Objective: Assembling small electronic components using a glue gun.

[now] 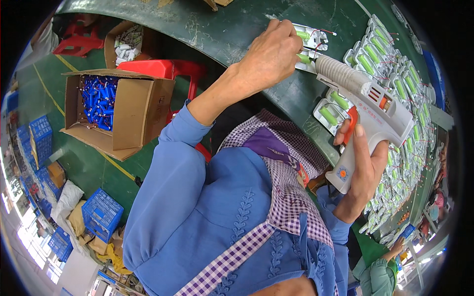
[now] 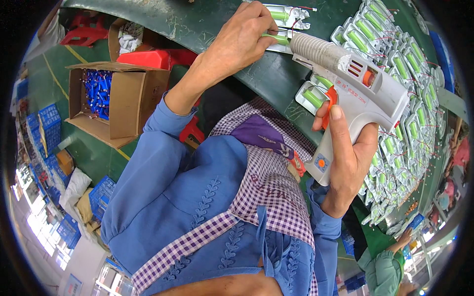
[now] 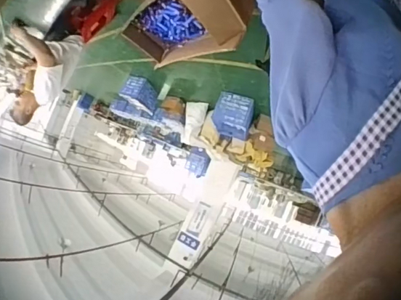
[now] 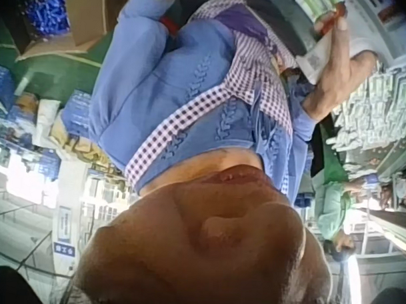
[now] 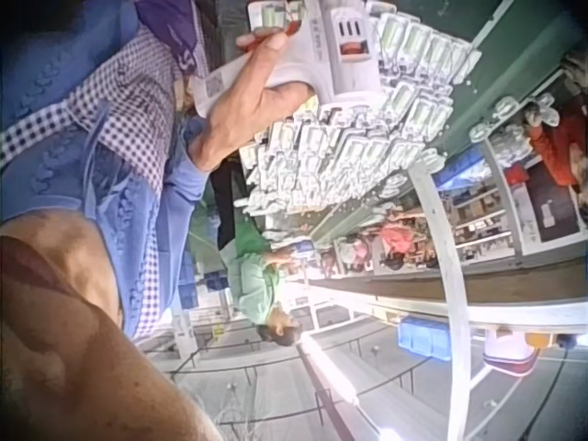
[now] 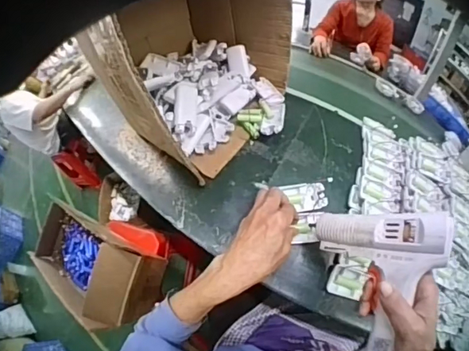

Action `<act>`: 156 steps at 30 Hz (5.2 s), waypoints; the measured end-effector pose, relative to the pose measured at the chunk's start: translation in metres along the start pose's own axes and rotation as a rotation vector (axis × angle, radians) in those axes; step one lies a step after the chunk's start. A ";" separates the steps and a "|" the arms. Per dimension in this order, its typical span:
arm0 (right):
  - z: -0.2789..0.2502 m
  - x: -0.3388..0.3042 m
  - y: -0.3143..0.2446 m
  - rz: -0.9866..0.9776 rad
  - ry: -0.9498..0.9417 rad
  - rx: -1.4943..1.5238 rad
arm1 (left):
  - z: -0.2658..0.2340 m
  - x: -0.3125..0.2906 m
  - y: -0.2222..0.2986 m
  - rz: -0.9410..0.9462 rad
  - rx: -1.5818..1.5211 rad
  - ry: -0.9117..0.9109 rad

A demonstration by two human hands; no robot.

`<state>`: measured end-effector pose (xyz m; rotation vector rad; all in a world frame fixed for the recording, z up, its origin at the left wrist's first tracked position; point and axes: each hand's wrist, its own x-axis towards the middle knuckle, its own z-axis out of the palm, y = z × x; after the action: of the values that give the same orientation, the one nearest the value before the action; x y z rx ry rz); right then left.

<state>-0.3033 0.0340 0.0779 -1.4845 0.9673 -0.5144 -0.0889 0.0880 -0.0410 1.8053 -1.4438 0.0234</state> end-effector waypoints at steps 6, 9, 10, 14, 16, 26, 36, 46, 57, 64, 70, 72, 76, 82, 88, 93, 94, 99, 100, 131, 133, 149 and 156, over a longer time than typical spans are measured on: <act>-0.001 -0.001 0.002 0.005 -0.005 0.028 | 0.001 0.000 -0.001 0.011 0.012 0.008; -0.002 -0.002 0.004 0.000 -0.007 0.042 | 0.001 0.000 -0.002 0.013 0.025 0.015; -0.003 -0.002 0.005 0.000 -0.006 0.046 | 0.001 0.001 -0.002 0.017 0.017 0.016; -0.004 -0.003 0.007 0.009 -0.006 0.037 | 0.002 0.001 -0.002 0.035 0.027 0.009; -0.005 -0.004 0.008 0.023 -0.001 0.046 | 0.001 0.001 -0.002 0.034 0.017 0.010; -0.008 -0.006 0.008 0.005 -0.004 0.061 | 0.002 0.001 -0.002 0.032 0.063 0.006; -0.015 -0.004 0.016 0.044 0.042 0.337 | -0.003 0.006 0.004 -0.037 0.133 0.032; -0.024 0.001 0.028 0.135 -0.035 0.708 | -0.004 0.016 0.006 -0.079 0.315 -0.137; -0.036 -0.012 0.012 0.094 -0.032 0.930 | -0.006 0.020 0.009 -0.051 0.246 -0.136; -0.082 -0.022 0.016 -0.140 0.053 1.084 | -0.012 0.047 0.022 0.054 0.265 -0.050; -0.127 -0.027 0.029 -0.380 -0.127 1.524 | 0.007 0.110 0.028 0.244 0.268 0.024; -0.139 -0.029 0.033 -0.408 -0.162 1.541 | 0.023 0.144 0.025 0.277 0.299 0.003; -0.139 -0.034 0.032 -0.415 -0.147 1.572 | 0.067 0.208 0.028 0.284 0.333 -0.041; -0.140 -0.039 0.031 -0.330 0.089 1.346 | 0.126 0.266 0.032 0.365 0.318 -0.059; -0.140 -0.034 0.031 -0.302 0.005 1.354 | 0.147 0.271 0.027 0.457 0.331 -0.247; -0.145 -0.029 0.033 -0.318 -0.131 1.407 | 0.153 0.274 0.017 0.452 0.282 -0.192; -0.145 -0.029 0.033 -0.326 -0.144 1.435 | 0.153 0.274 0.019 0.450 0.276 -0.199; -0.149 -0.032 0.031 -0.341 0.030 1.332 | 0.135 0.285 0.020 0.382 0.227 -0.035; -0.151 -0.032 0.031 -0.353 0.033 1.333 | 0.126 0.281 0.025 0.371 0.205 0.040; -0.168 -0.052 0.031 -0.473 0.109 1.342 | 0.078 0.187 0.105 0.484 -0.018 -0.043; -0.167 -0.055 0.031 -0.488 0.032 1.358 | 0.107 0.193 0.121 0.538 0.013 -0.166; -0.159 -0.046 0.032 -0.429 -0.005 1.275 | 0.129 0.168 0.126 0.517 -0.180 -0.218; -0.148 -0.043 0.032 -0.364 -0.001 1.246 | 0.059 0.083 0.079 0.356 -0.255 0.036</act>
<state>-0.4529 -0.0157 0.0817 -0.4942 0.2030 -1.1125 -0.1522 -0.0157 0.0031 1.3238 -1.6455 0.0504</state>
